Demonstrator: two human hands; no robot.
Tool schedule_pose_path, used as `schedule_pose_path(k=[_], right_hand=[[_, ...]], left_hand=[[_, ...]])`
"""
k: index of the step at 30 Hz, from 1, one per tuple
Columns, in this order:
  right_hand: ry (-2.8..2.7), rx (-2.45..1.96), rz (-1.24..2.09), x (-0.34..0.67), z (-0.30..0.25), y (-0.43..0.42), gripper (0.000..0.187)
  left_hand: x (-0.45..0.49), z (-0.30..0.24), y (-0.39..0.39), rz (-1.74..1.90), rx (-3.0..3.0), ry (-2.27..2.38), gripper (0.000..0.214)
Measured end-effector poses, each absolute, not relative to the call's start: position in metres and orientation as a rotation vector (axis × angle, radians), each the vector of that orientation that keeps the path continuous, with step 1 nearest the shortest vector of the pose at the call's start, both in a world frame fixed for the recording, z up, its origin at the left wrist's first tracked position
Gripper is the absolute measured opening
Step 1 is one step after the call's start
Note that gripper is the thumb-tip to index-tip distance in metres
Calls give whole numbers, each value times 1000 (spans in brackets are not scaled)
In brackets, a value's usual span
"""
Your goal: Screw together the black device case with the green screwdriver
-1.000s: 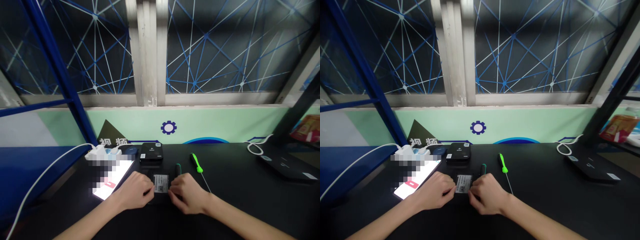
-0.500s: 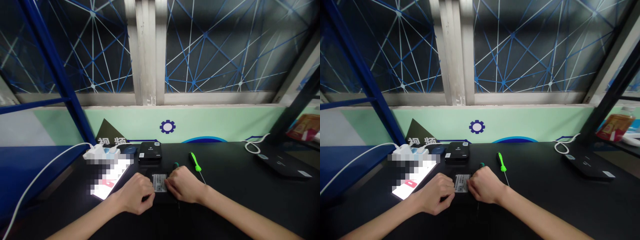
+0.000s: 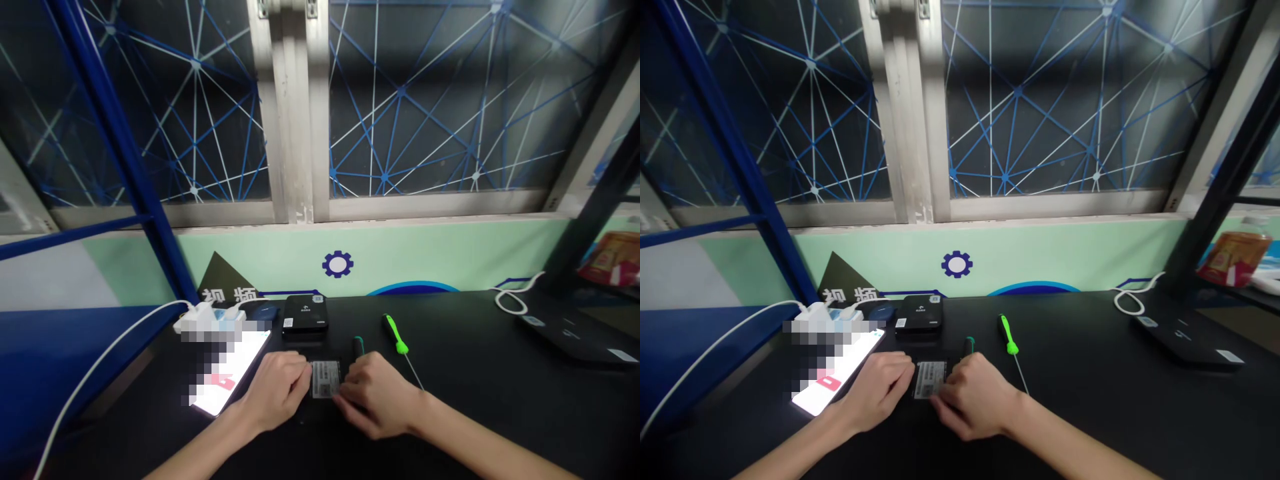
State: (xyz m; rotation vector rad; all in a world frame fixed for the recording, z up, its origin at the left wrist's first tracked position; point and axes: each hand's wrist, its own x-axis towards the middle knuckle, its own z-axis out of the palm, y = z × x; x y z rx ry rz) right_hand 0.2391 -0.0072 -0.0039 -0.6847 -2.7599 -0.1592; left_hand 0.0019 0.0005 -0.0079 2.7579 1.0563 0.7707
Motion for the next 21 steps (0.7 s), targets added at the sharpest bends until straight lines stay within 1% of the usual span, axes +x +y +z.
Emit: schedule_pose_path(k=[4,12,16,21], right_hand=[[-2812,-602,-69,235,-3,-17,37],[-2815,-709,19,232,4,-22,38],[-2782,-696,53,232,-1,-20,36],[-2725,-620,99,234,-14,-16,34]], left_hand=[[2,-8,5,738,2758,1134,41],[7,-5,9,570,2695,1206,41],[8,-4,9,516,2693,1205,40],[8,-8,9,569,2654,1238,40]])
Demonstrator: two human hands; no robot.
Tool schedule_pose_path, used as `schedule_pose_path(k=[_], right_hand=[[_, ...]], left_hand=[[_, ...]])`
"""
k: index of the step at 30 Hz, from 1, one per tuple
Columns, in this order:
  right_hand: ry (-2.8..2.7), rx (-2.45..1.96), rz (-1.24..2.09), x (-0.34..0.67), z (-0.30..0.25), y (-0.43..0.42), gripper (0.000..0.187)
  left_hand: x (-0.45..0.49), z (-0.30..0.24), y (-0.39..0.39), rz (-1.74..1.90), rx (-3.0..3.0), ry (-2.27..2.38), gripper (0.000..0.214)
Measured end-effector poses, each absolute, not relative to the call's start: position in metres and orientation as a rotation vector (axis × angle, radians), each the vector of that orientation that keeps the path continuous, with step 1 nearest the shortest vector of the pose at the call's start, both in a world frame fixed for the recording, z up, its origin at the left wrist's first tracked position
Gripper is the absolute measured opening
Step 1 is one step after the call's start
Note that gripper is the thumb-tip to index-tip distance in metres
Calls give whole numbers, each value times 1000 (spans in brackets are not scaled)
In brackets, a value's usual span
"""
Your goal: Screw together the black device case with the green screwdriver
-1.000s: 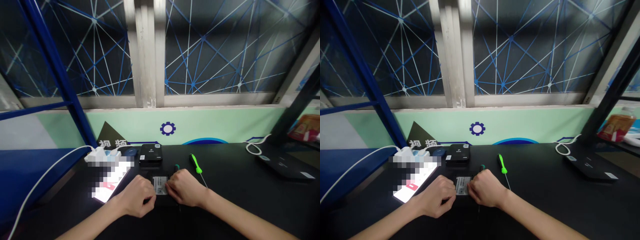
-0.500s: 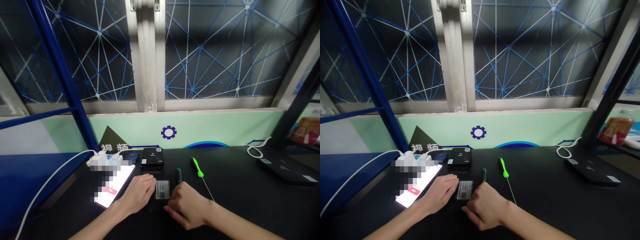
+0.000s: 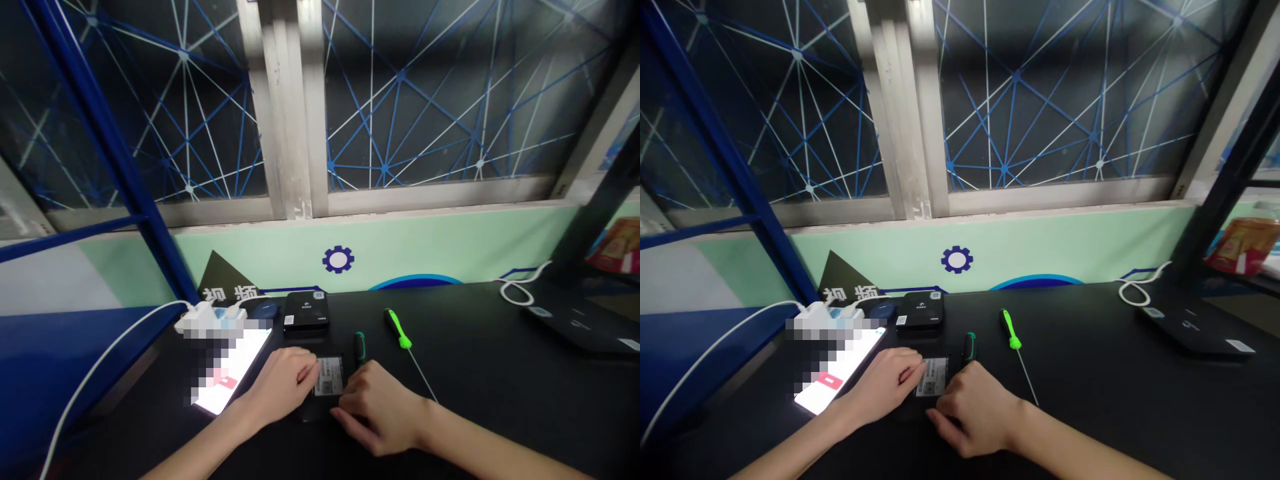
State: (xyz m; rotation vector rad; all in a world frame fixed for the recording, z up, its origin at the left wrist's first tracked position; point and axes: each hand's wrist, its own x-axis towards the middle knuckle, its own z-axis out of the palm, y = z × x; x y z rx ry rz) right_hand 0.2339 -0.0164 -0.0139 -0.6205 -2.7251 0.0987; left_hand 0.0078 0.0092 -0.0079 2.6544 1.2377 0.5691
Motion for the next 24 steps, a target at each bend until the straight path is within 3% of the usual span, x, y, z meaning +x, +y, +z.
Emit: schedule_pose_path(k=[5,9,15,20,24], right_hand=[[-2597,-611,137,245,-8,-9,38],[-2427,-856,91,261,4,1,40],[-2229,-1178,1,276,-3,17,38],[-2200,-1339,-80,280,2,22,35],[-2223,-1465,-67,280,6,23,21]], left_hand=[[5,-7,6,592,2618,1237,38],[1,-4,3,602,2633,1281,35],[2,0,0,787,2631,1361,11],[4,0,-1,810,2609,1224,20],[4,-4,-1,759,2561,1208,29]])
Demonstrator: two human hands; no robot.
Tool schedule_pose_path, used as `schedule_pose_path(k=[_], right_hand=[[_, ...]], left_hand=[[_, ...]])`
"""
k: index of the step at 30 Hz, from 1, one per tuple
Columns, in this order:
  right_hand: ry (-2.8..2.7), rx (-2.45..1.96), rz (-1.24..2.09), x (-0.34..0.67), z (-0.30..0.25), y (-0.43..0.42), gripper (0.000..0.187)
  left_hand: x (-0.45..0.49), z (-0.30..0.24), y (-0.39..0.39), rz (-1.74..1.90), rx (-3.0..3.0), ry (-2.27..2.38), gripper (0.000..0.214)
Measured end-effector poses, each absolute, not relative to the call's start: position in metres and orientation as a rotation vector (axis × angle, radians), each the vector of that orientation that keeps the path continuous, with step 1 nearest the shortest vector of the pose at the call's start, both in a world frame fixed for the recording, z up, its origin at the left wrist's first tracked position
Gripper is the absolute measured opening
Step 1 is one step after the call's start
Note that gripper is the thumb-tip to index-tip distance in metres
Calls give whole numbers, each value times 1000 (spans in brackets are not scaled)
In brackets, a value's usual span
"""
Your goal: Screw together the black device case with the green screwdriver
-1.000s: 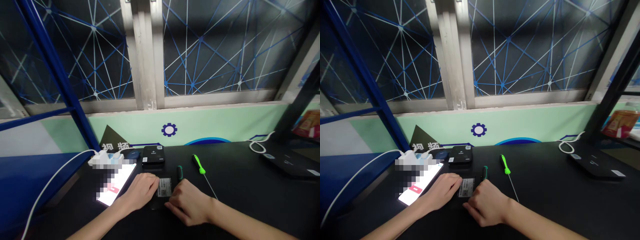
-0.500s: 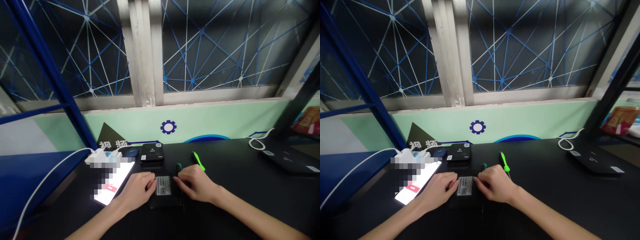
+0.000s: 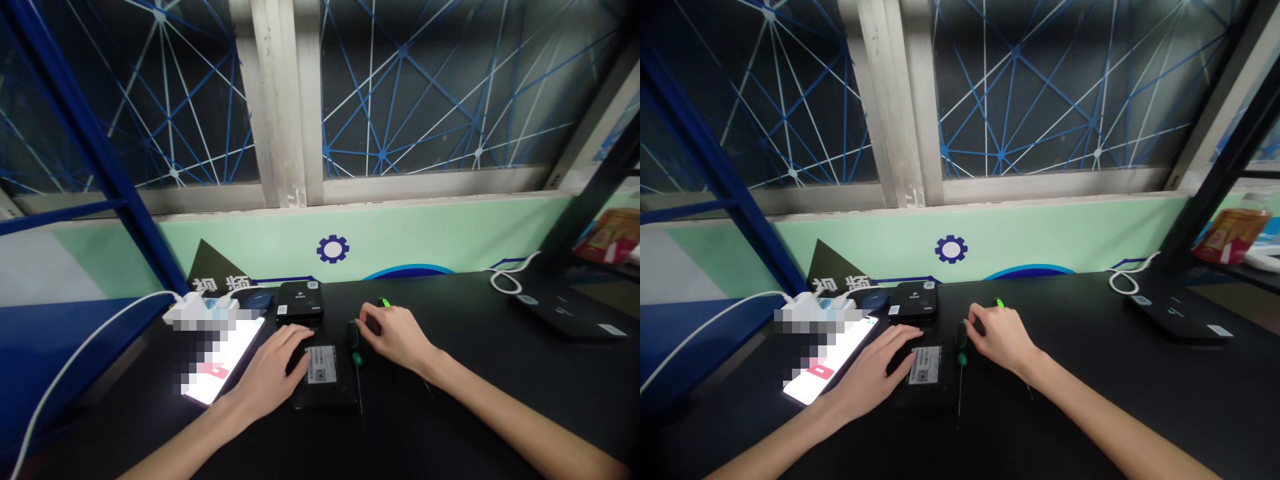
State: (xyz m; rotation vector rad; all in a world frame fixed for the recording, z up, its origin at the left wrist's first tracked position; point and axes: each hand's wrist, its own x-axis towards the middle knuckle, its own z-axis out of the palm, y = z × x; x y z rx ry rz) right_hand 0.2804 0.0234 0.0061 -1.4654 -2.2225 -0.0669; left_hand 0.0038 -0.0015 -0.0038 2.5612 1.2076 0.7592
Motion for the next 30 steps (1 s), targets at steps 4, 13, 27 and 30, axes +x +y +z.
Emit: schedule_pose_path(k=[4,13,27,30], right_hand=[[-2248,-1495,-42,280,4,24,14],[-2275,-1467,43,271,0,19,17],[-2341,-1338,211,272,5,16,25],[-2302,-1282,114,272,8,14,21]], left_hand=[[3,-7,0,728,2544,1228,29],[3,-8,0,717,2584,1265,30],[1,-13,2,715,2613,1273,34],[1,-12,1,698,2606,1273,34]])
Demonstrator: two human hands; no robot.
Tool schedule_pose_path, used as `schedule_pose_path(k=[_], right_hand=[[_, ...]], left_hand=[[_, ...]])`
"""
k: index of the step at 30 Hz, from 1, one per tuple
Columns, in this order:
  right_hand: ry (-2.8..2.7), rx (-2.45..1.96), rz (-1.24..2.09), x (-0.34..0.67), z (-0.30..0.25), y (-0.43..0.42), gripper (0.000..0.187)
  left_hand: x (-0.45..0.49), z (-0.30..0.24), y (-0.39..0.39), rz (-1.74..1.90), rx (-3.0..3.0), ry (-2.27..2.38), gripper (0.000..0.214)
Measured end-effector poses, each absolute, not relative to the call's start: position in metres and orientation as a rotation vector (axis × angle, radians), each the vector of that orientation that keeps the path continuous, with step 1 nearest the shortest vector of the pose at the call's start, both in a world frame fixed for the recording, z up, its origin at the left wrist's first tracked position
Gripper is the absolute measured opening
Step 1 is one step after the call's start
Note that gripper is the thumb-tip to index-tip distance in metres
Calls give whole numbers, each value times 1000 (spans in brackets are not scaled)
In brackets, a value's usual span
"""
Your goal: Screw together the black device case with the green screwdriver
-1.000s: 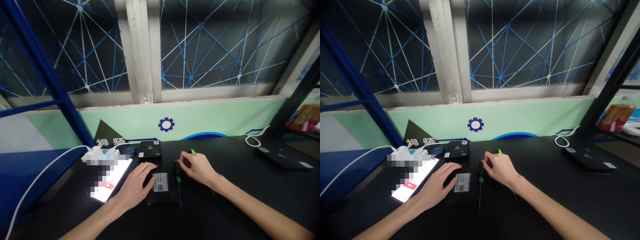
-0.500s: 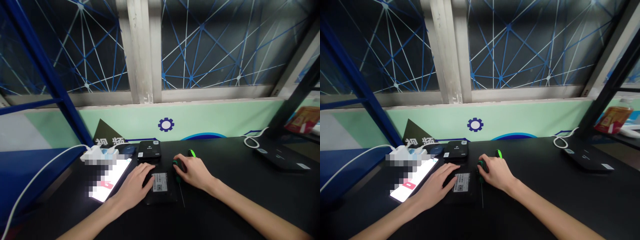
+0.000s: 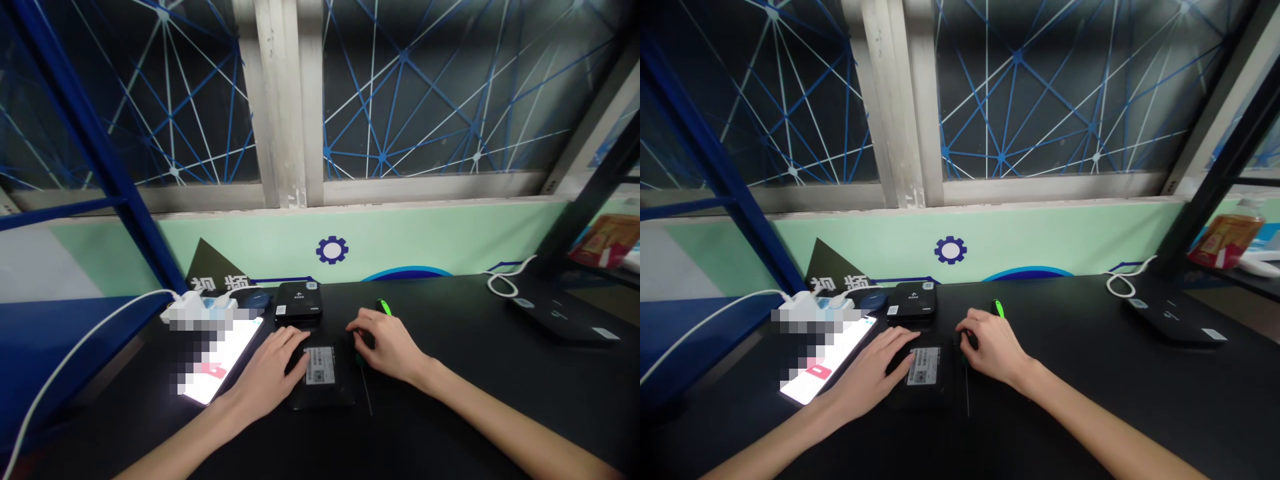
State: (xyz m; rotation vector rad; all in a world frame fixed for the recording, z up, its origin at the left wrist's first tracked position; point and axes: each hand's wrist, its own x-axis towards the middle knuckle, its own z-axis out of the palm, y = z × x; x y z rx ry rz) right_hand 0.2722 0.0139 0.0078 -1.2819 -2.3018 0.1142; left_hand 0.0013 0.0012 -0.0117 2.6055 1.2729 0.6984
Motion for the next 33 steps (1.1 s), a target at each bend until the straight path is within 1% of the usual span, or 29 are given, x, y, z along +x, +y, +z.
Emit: schedule_pose_path(k=[2,3,4,5,8,9,11,13,18,22,24,29,33], right_hand=[[-2292,-1210,78,272,10,13,21],[-2313,-1163,89,272,11,12,25],[-2352,-1115,116,271,11,11,32],[-2398,-1070,152,271,11,11,44],[-2512,-1003,252,268,7,10,85],[-2530,-1005,273,268,5,10,94],[-2540,-1026,302,266,2,10,104],[-2532,-1055,324,266,1,10,104],[-2482,-1090,405,267,1,10,90],[-2412,-1129,546,268,-1,10,95],[-2380,-1139,566,268,-1,9,97],[-2351,-1060,513,266,2,8,96],[-2317,-959,452,265,3,7,95]], left_hand=[[1,-11,1,690,2605,1280,34],[1,-11,1,692,2609,1285,34],[1,-11,1,697,2619,1288,33],[1,-11,1,700,2630,1288,33],[2,-11,1,699,2657,1286,33],[2,-10,1,692,2662,1284,33],[2,-10,1,683,2665,1289,34],[1,-10,1,675,2663,1297,34],[2,-9,0,666,2643,1293,33],[3,-5,-2,688,2601,1273,32],[3,-2,-3,736,2568,1259,32],[2,5,0,904,2456,1208,28],[6,12,-4,1036,2048,1159,26]])
